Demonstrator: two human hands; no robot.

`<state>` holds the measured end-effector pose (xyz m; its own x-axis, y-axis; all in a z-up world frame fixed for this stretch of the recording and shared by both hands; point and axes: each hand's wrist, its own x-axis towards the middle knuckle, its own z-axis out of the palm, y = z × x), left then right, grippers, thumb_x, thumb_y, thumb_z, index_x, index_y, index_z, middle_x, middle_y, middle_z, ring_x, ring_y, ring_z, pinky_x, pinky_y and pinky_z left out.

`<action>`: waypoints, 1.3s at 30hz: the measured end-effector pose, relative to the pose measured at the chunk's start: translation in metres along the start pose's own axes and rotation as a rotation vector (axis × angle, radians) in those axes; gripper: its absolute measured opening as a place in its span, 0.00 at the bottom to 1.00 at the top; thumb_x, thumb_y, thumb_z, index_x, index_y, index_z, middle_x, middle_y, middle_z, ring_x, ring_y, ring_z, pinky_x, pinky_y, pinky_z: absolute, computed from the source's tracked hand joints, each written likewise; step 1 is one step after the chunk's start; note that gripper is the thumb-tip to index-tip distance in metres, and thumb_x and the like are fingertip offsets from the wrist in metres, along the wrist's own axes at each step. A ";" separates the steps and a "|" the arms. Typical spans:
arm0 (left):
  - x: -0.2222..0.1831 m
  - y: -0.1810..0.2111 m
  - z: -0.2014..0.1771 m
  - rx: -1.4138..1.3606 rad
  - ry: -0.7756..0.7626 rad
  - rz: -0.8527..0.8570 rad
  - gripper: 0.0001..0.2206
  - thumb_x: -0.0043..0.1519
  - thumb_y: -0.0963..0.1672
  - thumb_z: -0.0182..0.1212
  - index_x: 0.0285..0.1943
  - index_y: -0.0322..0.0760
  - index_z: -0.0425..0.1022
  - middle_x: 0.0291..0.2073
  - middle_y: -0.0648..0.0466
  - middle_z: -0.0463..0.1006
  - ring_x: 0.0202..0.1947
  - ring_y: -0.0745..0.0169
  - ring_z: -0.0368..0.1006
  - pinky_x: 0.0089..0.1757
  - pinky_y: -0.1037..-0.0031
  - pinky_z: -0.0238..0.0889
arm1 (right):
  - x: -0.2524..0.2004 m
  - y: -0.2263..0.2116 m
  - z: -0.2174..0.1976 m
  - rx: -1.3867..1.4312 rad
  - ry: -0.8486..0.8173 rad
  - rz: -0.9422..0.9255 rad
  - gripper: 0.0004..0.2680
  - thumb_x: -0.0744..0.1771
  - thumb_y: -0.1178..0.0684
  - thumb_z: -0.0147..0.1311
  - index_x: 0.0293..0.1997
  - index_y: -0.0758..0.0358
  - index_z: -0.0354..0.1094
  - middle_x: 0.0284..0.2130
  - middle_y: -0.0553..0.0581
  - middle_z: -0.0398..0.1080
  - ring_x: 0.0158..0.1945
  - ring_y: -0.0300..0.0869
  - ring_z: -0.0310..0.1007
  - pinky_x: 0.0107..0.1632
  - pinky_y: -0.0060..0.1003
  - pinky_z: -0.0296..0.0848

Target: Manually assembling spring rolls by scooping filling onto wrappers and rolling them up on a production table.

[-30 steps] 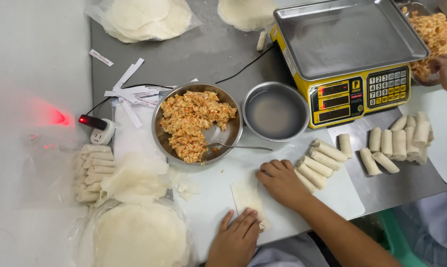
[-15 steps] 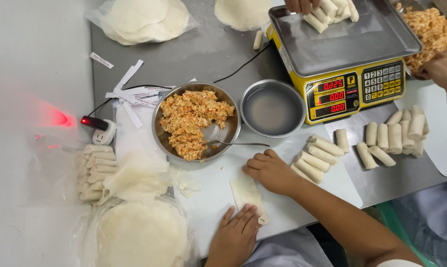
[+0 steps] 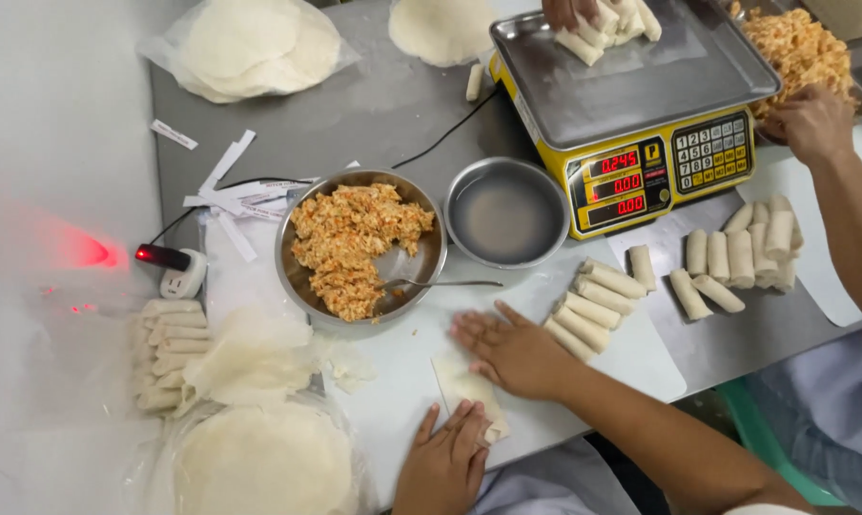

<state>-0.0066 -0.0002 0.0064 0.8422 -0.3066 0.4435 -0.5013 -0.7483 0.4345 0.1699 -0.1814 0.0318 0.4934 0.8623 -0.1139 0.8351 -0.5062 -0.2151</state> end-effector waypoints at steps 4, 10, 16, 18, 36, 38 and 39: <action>-0.002 -0.002 0.001 -0.020 -0.010 0.007 0.20 0.69 0.46 0.51 0.69 0.33 0.64 0.60 0.50 0.79 0.63 0.54 0.74 0.63 0.50 0.53 | -0.005 0.011 0.009 0.014 0.015 0.074 0.23 0.73 0.38 0.22 0.78 0.56 0.39 0.75 0.59 0.47 0.76 0.49 0.43 0.72 0.57 0.31; -0.008 -0.002 -0.007 0.108 0.107 -0.017 0.24 0.69 0.54 0.54 0.66 0.36 0.65 0.66 0.45 0.72 0.67 0.51 0.70 0.62 0.55 0.55 | -0.057 -0.028 0.003 0.130 0.360 -0.122 0.16 0.71 0.45 0.40 0.61 0.58 0.69 0.55 0.58 0.73 0.62 0.52 0.68 0.65 0.66 0.49; -0.002 0.013 -0.022 0.142 0.151 -0.100 0.11 0.68 0.50 0.53 0.34 0.48 0.74 0.35 0.63 0.77 0.38 0.64 0.73 0.42 0.67 0.53 | -0.083 -0.058 0.029 0.048 0.375 -0.144 0.17 0.70 0.35 0.49 0.61 0.50 0.68 0.46 0.51 0.68 0.45 0.48 0.66 0.47 0.49 0.55; -0.001 0.014 -0.021 0.137 0.159 -0.086 0.09 0.69 0.48 0.53 0.39 0.48 0.77 0.40 0.62 0.80 0.43 0.65 0.76 0.45 0.68 0.55 | -0.077 -0.064 0.027 0.055 0.426 -0.137 0.08 0.70 0.51 0.50 0.54 0.50 0.71 0.42 0.47 0.70 0.40 0.45 0.64 0.44 0.45 0.55; 0.007 -0.005 0.001 0.220 0.121 -0.199 0.12 0.62 0.40 0.54 0.49 0.52 0.79 0.36 0.65 0.75 0.35 0.67 0.70 0.42 0.66 0.47 | -0.048 -0.055 0.023 0.024 0.568 -0.132 0.09 0.69 0.61 0.42 0.45 0.52 0.71 0.36 0.43 0.69 0.37 0.41 0.60 0.41 0.42 0.50; 0.008 -0.002 -0.008 0.267 0.101 -0.130 0.11 0.65 0.43 0.54 0.53 0.48 0.77 0.40 0.64 0.77 0.36 0.65 0.72 0.41 0.66 0.50 | -0.053 -0.057 0.017 -0.054 0.570 -0.114 0.09 0.69 0.59 0.45 0.49 0.50 0.71 0.39 0.43 0.70 0.38 0.41 0.62 0.41 0.41 0.51; 0.009 -0.001 -0.013 0.315 0.085 -0.059 0.11 0.67 0.45 0.55 0.57 0.45 0.76 0.44 0.63 0.79 0.37 0.64 0.73 0.41 0.65 0.53 | -0.055 -0.058 0.014 -0.136 0.573 -0.098 0.09 0.69 0.57 0.49 0.53 0.49 0.71 0.43 0.43 0.71 0.40 0.41 0.64 0.42 0.41 0.53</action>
<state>-0.0013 0.0056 0.0203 0.8417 -0.2167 0.4946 -0.3548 -0.9124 0.2040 0.0913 -0.1992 0.0371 0.4333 0.7810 0.4498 0.8884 -0.4540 -0.0675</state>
